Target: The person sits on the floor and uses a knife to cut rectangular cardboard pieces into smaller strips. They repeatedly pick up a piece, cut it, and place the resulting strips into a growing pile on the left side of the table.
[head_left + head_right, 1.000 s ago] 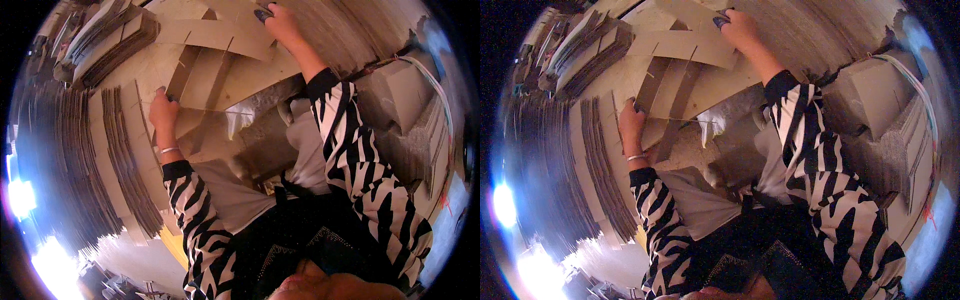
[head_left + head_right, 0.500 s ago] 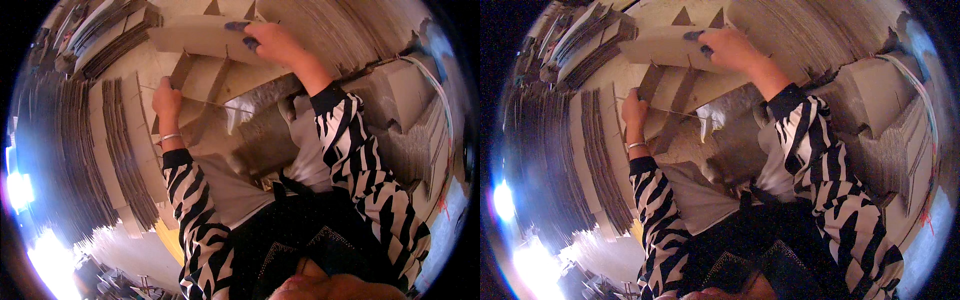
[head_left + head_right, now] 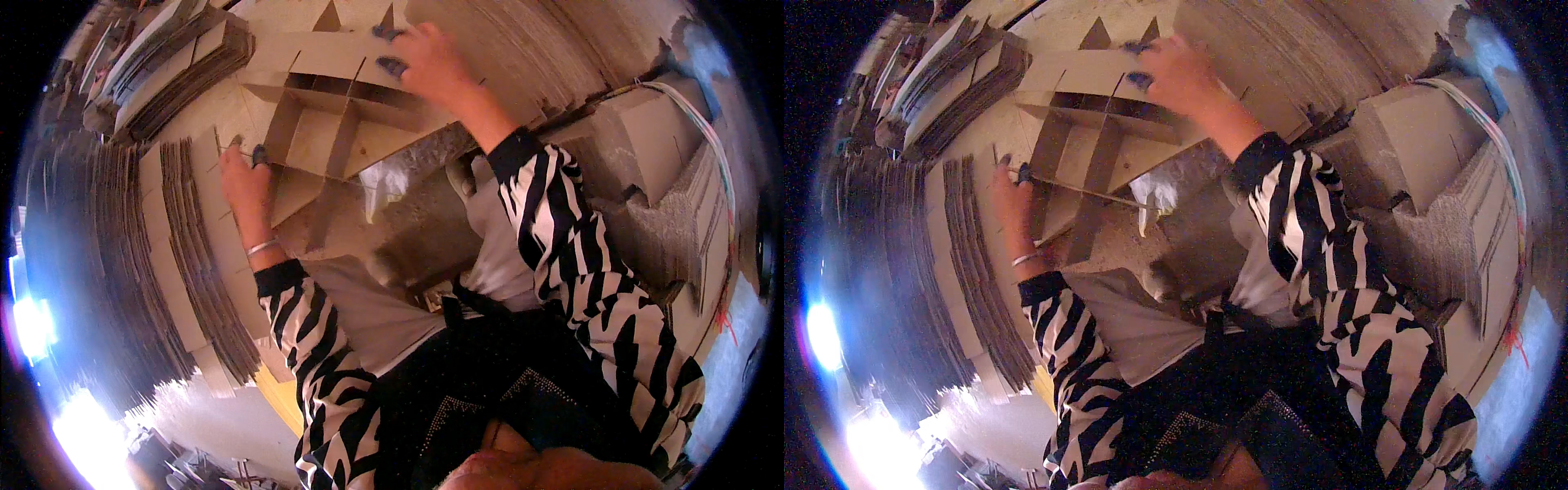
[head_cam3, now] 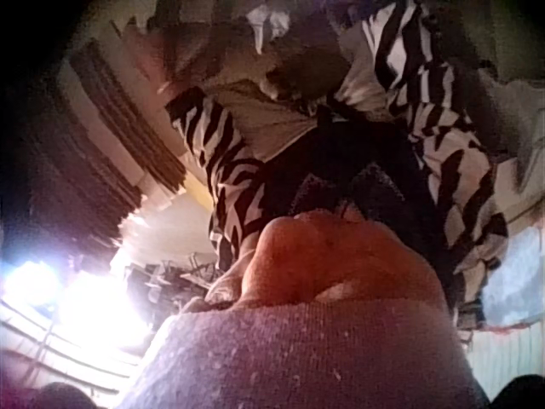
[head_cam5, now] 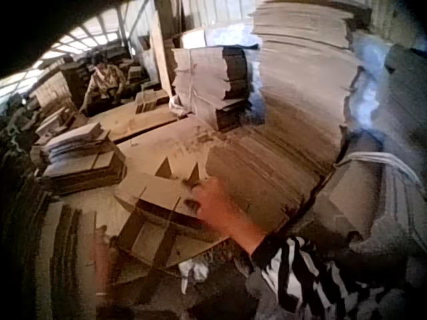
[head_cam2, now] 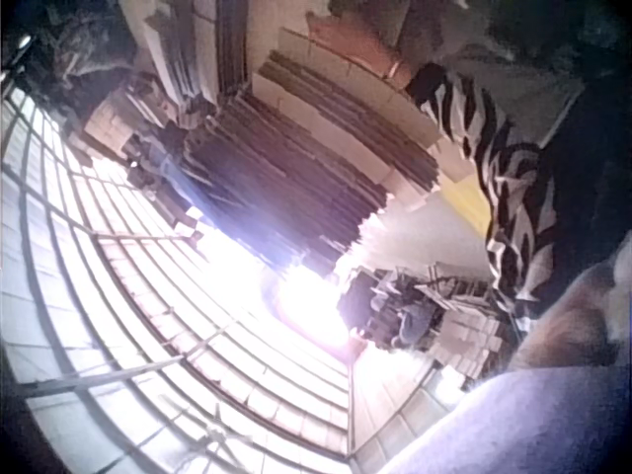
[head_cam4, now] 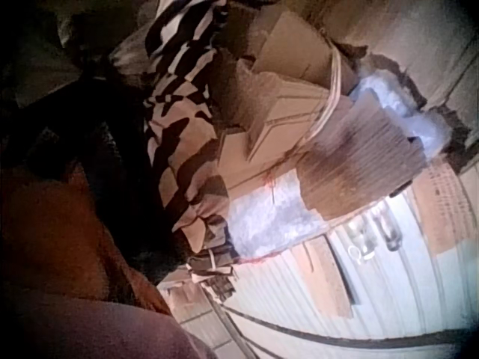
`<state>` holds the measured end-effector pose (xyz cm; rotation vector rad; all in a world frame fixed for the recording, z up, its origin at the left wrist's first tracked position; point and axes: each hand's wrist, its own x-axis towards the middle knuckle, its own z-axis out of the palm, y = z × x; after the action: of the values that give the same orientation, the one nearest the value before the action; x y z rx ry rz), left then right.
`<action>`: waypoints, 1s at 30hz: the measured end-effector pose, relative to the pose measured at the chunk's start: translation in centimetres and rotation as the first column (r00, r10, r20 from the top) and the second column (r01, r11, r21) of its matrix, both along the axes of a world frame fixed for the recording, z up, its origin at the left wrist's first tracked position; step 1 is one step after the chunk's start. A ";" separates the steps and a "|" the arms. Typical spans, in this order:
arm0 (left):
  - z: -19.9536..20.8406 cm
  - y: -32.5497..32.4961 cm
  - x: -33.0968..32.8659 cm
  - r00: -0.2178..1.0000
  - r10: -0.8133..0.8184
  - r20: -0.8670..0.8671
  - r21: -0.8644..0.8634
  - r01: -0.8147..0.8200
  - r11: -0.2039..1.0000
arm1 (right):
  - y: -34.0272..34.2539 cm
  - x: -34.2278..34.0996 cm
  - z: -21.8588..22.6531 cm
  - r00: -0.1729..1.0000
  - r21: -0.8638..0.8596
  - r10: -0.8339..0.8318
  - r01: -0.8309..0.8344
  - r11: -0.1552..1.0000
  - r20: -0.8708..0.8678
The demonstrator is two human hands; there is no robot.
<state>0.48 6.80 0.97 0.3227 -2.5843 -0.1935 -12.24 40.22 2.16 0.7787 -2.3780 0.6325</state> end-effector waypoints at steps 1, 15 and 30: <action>0.4 -0.6 0.1 0.993 0.069 0.092 0.002 -0.070 0.998 | 1.5 -1.9 -1.0 0.990 0.060 -0.139 0.139 0.988 -0.012; -0.3 13.9 1.7 0.833 -0.434 0.344 0.575 0.178 0.798 | -6.8 -0.1 -0.5 0.675 -0.541 0.380 0.034 0.840 0.633; 16.7 -5.2 14.2 0.980 0.076 -0.186 -0.234 -0.119 0.965 | -3.5 1.3 0.6 0.883 0.307 -0.022 -0.140 0.941 0.468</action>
<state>14.68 1.58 17.69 0.3254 -2.3774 0.1273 -10.98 36.69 2.75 0.9280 -2.9703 0.4846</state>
